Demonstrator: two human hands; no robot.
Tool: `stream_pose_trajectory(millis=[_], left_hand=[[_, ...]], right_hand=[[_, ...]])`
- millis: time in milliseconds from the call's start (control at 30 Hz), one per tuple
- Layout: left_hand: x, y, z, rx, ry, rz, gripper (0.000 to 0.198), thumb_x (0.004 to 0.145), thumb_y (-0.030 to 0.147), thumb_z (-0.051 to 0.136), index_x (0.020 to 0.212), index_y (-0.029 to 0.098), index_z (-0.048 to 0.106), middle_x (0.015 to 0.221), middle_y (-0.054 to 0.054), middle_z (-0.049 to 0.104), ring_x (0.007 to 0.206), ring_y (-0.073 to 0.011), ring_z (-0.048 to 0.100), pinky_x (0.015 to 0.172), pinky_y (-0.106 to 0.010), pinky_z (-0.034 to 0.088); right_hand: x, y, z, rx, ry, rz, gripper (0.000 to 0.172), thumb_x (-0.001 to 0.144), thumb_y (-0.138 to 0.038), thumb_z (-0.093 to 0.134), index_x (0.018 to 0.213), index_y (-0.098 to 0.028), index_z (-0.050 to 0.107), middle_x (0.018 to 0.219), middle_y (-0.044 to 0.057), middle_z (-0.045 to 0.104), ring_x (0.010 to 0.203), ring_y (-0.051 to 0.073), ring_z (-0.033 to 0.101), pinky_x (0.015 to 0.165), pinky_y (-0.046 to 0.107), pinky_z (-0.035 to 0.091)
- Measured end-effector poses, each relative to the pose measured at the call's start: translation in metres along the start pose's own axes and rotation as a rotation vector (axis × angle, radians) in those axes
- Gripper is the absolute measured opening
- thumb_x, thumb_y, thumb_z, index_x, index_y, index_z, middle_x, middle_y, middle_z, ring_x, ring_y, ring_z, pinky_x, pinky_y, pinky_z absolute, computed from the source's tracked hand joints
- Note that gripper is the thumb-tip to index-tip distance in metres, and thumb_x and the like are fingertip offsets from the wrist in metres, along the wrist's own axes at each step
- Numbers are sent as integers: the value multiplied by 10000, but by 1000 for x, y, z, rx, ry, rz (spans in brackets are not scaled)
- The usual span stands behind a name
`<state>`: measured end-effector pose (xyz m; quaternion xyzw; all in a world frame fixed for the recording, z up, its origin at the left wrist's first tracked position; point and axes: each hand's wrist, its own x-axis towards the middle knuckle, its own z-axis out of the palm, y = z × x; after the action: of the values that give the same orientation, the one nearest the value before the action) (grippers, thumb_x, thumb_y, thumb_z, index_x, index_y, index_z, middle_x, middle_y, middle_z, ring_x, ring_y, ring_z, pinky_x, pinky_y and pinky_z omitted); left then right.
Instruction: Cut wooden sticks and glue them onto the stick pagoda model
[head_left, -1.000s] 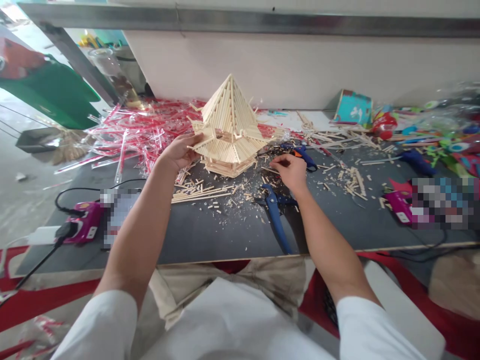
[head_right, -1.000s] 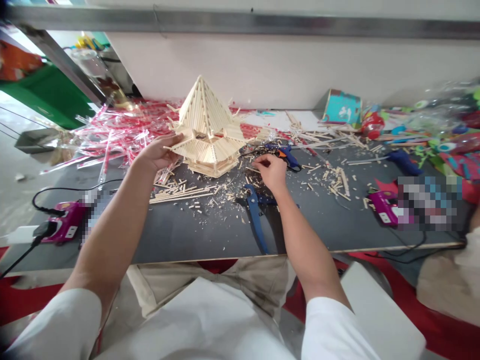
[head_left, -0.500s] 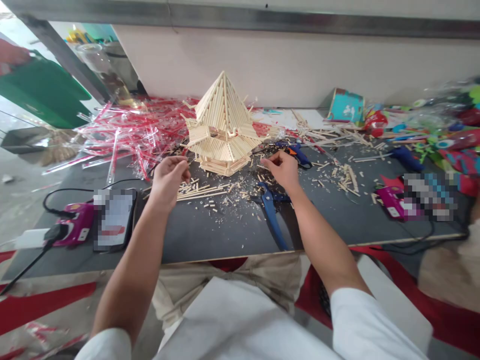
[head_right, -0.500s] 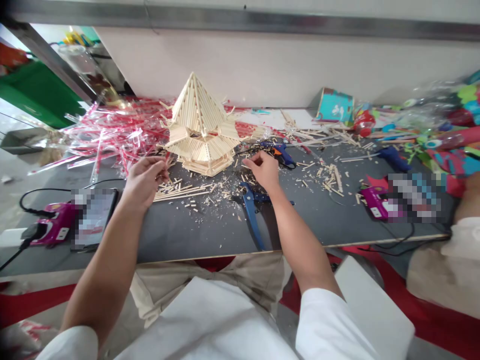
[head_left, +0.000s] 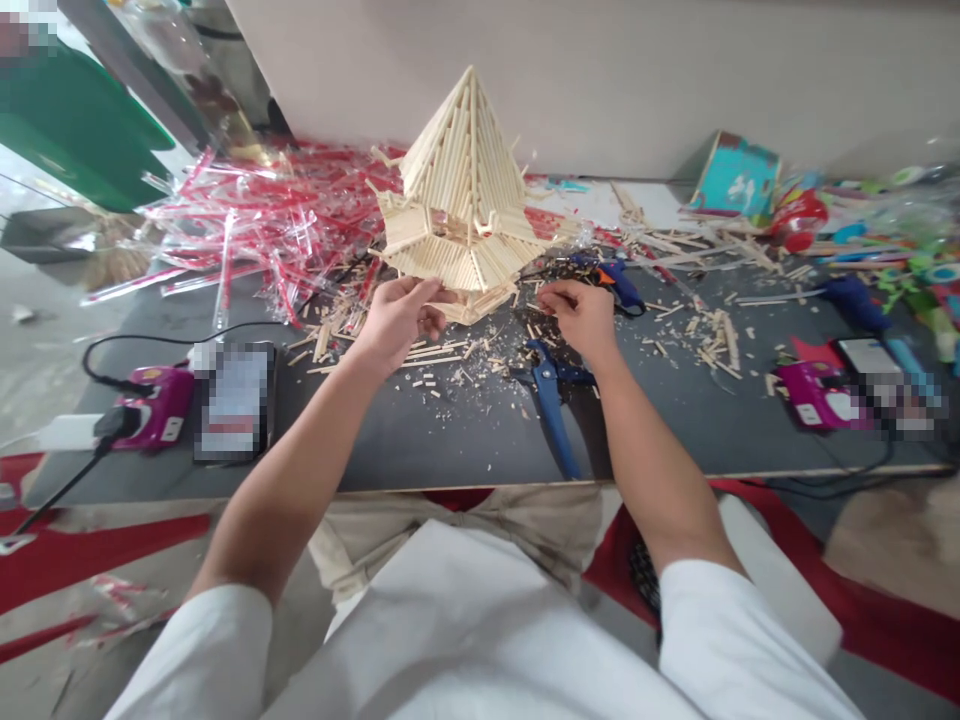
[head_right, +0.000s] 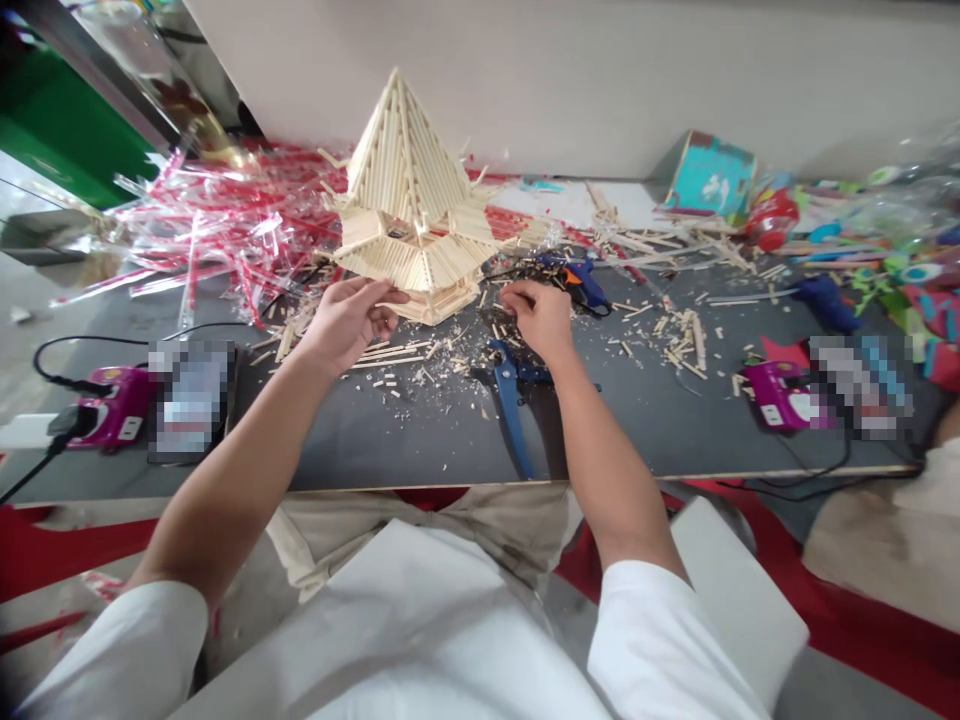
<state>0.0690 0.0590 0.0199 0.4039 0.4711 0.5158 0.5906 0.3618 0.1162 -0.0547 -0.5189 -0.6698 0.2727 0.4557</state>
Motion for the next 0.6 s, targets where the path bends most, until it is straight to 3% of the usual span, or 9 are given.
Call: stream_pose_trajectory(millis=[100,233,333,400,467,533,600], left_hand=[[1,5,-3,-9,30,12,174,928,252,672,801,147,615,852,-80,754,506,-59,597,411,-184,444],[-1,6,-18,-2,81,30,196,917,288,689,790,161,608,824,-57,728,498,-61,580,408,-191,441],[-11,1,-34,65,122,96,174,929,341,670,874,179,637,819,-35,712,491,-76,579,407,-208,434],[-24,-3,-43,255,105,148,180,939,368,656,916,190,659,816,-31,718,482,-84,570,411,-215,410],[-40,-6,-47,622,-37,192,171,945,350,660,966,192,723,837,-37,742,541,-105,601,509,-238,469],[-55,-8,-48,1001,-180,327,182,963,320,639,990,203,776,949,-59,763,796,-176,701,729,-295,544],[-64,-11,-46,1255,-267,398,254,1002,292,560,1034,203,796,1067,-85,752,956,-231,709,818,-337,534]], right_hand=[[-2,-5,-1,-83,-5,-10,199,885,-262,678,992,-174,821,870,64,811,753,224,751,767,373,586],[-4,-18,-3,-211,24,-26,86,816,-268,797,856,-194,815,866,59,807,770,221,726,803,373,561],[-4,-27,-7,-252,58,-8,141,794,-312,843,799,-193,767,790,45,770,715,205,684,758,355,540],[-3,-31,-12,-292,48,15,150,813,-321,829,816,-193,751,752,36,739,686,194,654,740,351,528],[-4,-34,-19,-336,-16,57,145,834,-320,808,869,-190,753,764,39,725,699,197,649,757,361,532],[-10,-37,-29,-385,-105,115,204,833,-337,808,956,-182,758,854,64,738,760,218,672,799,388,549],[-24,-42,-40,-471,-190,146,317,838,-396,806,1056,-172,758,1008,112,742,871,261,702,874,440,564]])
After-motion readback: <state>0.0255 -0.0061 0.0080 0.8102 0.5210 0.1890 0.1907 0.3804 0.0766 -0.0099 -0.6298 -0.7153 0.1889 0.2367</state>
